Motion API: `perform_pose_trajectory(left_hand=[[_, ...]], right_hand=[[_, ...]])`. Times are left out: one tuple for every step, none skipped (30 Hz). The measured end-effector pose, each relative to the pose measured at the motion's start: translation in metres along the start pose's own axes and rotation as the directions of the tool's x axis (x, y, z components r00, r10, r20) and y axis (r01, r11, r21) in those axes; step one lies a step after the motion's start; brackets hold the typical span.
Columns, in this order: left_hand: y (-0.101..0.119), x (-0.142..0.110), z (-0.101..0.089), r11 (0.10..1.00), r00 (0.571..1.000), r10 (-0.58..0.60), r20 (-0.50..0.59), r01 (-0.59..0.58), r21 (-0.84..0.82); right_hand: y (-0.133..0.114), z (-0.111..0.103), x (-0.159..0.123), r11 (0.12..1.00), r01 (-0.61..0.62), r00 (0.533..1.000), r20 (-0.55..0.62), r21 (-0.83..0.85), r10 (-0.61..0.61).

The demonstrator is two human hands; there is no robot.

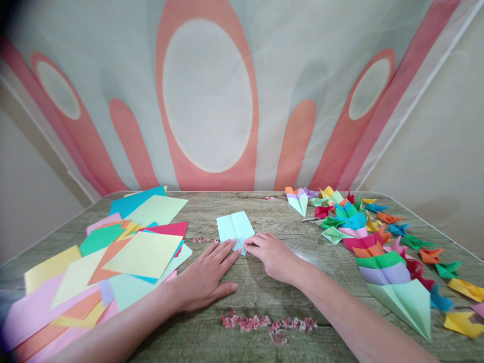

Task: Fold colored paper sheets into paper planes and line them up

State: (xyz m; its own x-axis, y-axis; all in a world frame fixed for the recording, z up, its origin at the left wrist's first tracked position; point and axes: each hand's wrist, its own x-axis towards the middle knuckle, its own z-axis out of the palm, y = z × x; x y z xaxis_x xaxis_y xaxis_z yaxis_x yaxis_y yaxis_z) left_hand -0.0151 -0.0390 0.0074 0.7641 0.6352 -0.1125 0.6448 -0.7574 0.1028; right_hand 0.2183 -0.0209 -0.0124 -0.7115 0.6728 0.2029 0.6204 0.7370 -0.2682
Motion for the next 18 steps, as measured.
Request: perform_pose_trajectory(left_hand=[[0.0, 0.0, 0.0, 1.0, 1.0, -0.003, 0.0, 0.003, 0.002], [0.001, 0.0, -0.001, 1.0, 1.0, -0.005, 0.0, 0.005, 0.003], [0.001, 0.0, -0.001, 1.0, 1.0, -0.009, 0.001, 0.009, 0.002], [0.002, 0.0, -0.001, 1.0, 1.0, -0.012, 0.002, 0.012, 0.0], [0.002, 0.0, -0.002, 1.0, 1.0, -0.017, 0.003, 0.017, -0.004], [0.003, 0.001, -0.002, 1.0, 1.0, -0.021, 0.006, 0.022, -0.008], [0.003, 0.001, -0.002, 1.0, 1.0, -0.026, 0.008, 0.027, -0.012], [0.004, 0.001, -0.002, 0.999, 0.999, -0.031, 0.01, 0.031, -0.015], [0.004, 0.001, -0.002, 0.999, 0.999, -0.034, 0.009, 0.034, -0.017], [0.005, 0.001, -0.002, 0.999, 0.999, -0.035, 0.01, 0.035, -0.017], [0.005, 0.001, -0.002, 0.999, 0.999, -0.036, 0.01, 0.036, -0.017], [0.005, 0.001, -0.002, 0.999, 0.999, -0.035, 0.009, 0.035, -0.016], [0.005, 0.001, -0.002, 0.999, 0.999, -0.033, 0.007, 0.034, -0.015], [0.004, 0.0, -0.001, 0.999, 0.999, -0.032, 0.006, 0.032, -0.013], [0.004, 0.0, -0.001, 0.999, 1.0, -0.03, 0.002, 0.03, -0.012], [0.004, 0.0, 0.0, 1.0, 1.0, -0.029, -0.003, 0.029, -0.011], [0.003, 0.0, 0.0, 1.0, 1.0, -0.028, -0.009, 0.028, -0.01], [0.003, 0.0, 0.001, 1.0, 1.0, -0.028, -0.013, 0.028, -0.009]], right_hand=[[0.0, 0.0, 0.0, 1.0, 0.002, 1.0, -0.001, -0.003, -0.002], [0.0, 0.001, 0.0, 1.0, 0.002, 1.0, -0.002, -0.007, -0.002], [0.0, 0.001, 0.0, 1.0, 0.003, 1.0, -0.004, -0.011, -0.003], [0.0, 0.001, 0.0, 1.0, 0.005, 1.0, -0.004, -0.013, -0.005], [0.0, 0.001, 0.0, 1.0, 0.005, 1.0, -0.005, -0.016, -0.005], [0.0, 0.001, 0.0, 1.0, 0.004, 1.0, -0.006, -0.019, -0.004], [0.0, 0.0, -0.001, 1.0, 0.005, 1.0, -0.004, -0.022, -0.005], [0.0, 0.0, -0.001, 1.0, 0.007, 1.0, -0.002, -0.025, -0.007], [0.0, -0.001, -0.002, 1.0, 0.012, 1.0, 0.001, -0.027, -0.012], [0.0, -0.003, -0.003, 0.999, 0.02, 1.0, 0.006, -0.027, -0.019], [0.001, -0.004, -0.004, 0.999, 0.03, 0.999, 0.015, -0.025, -0.03], [0.002, -0.006, -0.004, 0.999, 0.042, 0.999, 0.024, -0.02, -0.041], [0.002, -0.007, -0.005, 0.998, 0.054, 0.998, 0.034, -0.015, -0.054], [0.003, -0.009, -0.006, 0.998, 0.068, 0.997, 0.047, -0.01, -0.067], [0.004, -0.011, -0.007, 0.997, 0.081, 0.995, 0.061, -0.007, -0.08], [0.004, -0.012, -0.008, 0.996, 0.092, 0.993, 0.074, -0.005, -0.091], [0.004, -0.013, -0.008, 0.995, 0.101, 0.991, 0.088, -0.006, -0.1], [0.003, -0.014, -0.008, 0.995, 0.104, 0.99, 0.099, -0.009, -0.103]])
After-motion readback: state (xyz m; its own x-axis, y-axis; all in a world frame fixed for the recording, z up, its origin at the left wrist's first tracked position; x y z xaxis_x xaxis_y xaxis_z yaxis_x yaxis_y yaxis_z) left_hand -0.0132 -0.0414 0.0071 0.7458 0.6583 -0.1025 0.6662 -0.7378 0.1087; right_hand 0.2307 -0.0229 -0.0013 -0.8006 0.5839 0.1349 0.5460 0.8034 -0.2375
